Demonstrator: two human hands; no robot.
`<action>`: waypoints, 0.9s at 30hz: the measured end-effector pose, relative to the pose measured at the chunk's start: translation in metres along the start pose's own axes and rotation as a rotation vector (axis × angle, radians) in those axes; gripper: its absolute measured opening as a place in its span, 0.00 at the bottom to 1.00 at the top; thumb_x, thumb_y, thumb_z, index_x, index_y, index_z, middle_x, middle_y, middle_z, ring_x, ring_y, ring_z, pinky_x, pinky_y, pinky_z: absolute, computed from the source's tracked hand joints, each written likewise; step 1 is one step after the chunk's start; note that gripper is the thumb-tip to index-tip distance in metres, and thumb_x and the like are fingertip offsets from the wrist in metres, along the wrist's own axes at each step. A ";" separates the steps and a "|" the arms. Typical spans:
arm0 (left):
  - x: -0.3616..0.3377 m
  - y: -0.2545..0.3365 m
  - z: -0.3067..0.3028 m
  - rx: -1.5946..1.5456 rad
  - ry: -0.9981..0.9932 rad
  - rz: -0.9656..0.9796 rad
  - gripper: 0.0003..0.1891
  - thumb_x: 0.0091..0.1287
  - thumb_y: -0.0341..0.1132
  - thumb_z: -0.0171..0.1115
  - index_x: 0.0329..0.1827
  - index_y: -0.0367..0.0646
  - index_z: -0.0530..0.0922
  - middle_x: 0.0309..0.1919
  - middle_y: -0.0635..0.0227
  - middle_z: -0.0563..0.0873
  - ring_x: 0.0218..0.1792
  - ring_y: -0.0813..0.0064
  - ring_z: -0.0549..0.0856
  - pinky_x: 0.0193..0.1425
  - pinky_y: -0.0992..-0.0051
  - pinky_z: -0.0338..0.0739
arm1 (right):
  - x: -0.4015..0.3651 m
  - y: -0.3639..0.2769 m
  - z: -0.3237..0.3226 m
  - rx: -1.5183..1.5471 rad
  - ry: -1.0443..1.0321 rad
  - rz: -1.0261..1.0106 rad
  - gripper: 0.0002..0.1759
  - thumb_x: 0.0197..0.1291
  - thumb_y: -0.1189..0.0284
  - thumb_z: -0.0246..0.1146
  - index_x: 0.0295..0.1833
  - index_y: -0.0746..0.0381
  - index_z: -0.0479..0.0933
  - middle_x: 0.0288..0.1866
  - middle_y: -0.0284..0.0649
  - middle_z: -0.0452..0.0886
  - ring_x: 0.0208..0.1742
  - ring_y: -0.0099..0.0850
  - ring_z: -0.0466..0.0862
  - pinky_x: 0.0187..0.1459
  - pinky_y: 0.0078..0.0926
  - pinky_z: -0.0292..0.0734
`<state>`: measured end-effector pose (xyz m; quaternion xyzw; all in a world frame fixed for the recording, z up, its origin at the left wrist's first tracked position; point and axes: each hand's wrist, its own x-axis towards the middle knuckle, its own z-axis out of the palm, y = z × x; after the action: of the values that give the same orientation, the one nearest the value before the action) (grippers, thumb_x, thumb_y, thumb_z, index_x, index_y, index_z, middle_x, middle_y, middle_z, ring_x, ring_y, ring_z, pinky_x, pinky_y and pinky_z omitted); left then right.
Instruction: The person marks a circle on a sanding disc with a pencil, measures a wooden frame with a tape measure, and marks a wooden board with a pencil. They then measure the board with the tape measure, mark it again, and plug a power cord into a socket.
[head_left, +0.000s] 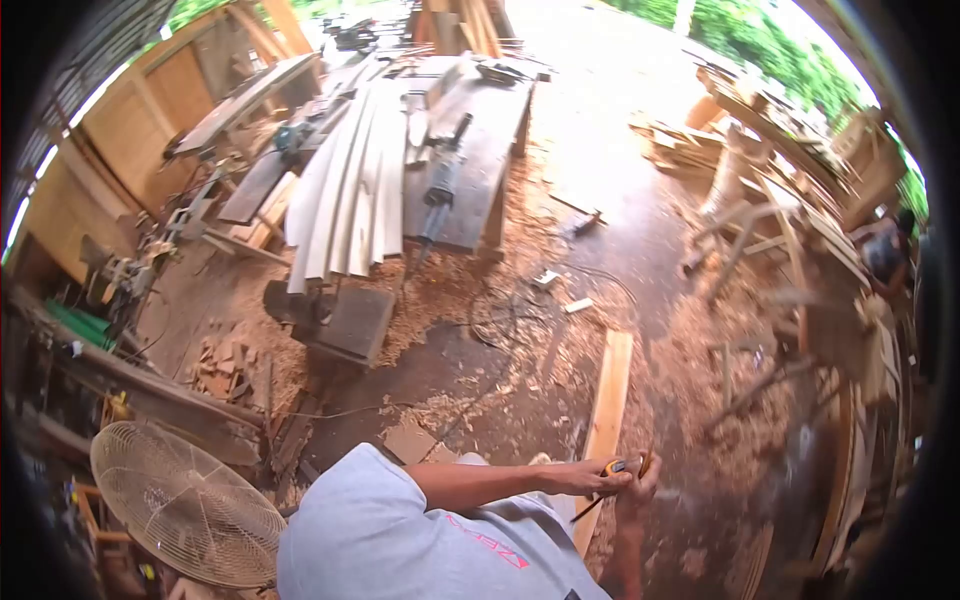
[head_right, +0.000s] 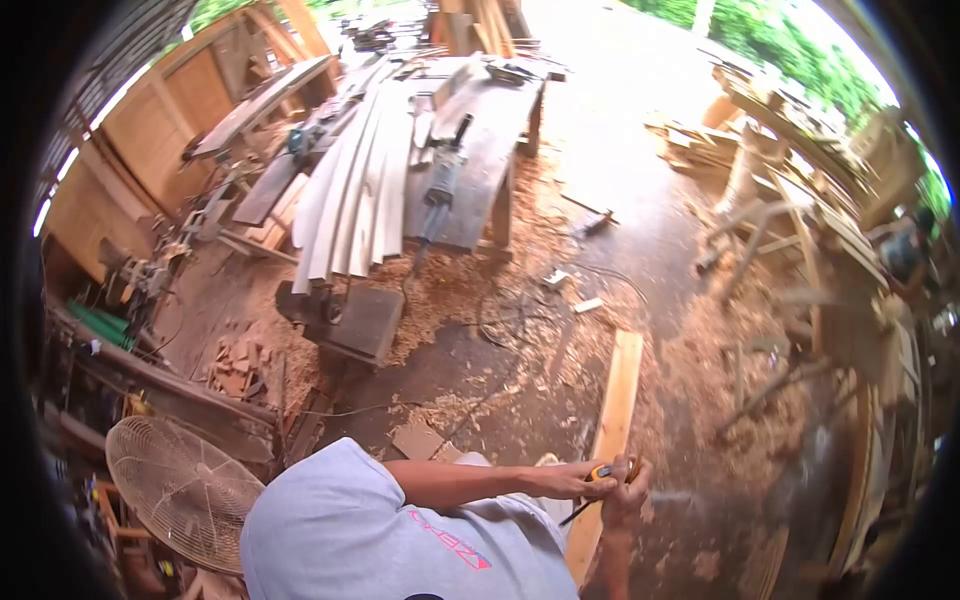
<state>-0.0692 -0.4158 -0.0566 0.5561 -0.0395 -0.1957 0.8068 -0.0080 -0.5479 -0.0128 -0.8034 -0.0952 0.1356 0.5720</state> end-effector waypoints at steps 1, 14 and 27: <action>0.004 0.032 -0.020 0.106 0.100 0.140 0.37 0.74 0.57 0.52 0.76 0.42 0.54 0.51 0.62 0.75 0.55 0.70 0.73 0.61 0.72 0.70 | 0.037 -0.024 0.014 0.006 -0.045 -0.009 0.26 0.66 0.51 0.62 0.47 0.65 0.73 0.40 0.43 0.78 0.41 0.31 0.78 0.43 0.30 0.75; -0.060 0.094 -0.272 0.097 1.068 0.330 0.34 0.72 0.50 0.61 0.74 0.39 0.64 0.64 0.55 0.76 0.68 0.67 0.72 0.71 0.69 0.66 | 0.286 -0.083 0.302 0.192 -1.009 0.273 0.16 0.62 0.64 0.67 0.49 0.63 0.78 0.35 0.35 0.80 0.37 0.23 0.82 0.35 0.16 0.76; -0.376 0.053 -0.417 -0.757 2.699 0.424 0.38 0.64 0.55 0.68 0.67 0.34 0.70 0.64 0.54 0.74 0.64 0.62 0.73 0.67 0.65 0.65 | 0.512 -0.192 0.553 -0.329 -1.051 -0.043 0.32 0.58 0.44 0.64 0.42 0.67 0.78 0.29 0.41 0.81 0.27 0.33 0.81 0.31 0.31 0.75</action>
<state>-0.2829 0.1036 -0.1081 0.0500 0.7227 0.6020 0.3359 0.2953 0.1663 -0.0583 -0.7042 -0.4044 0.4900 0.3170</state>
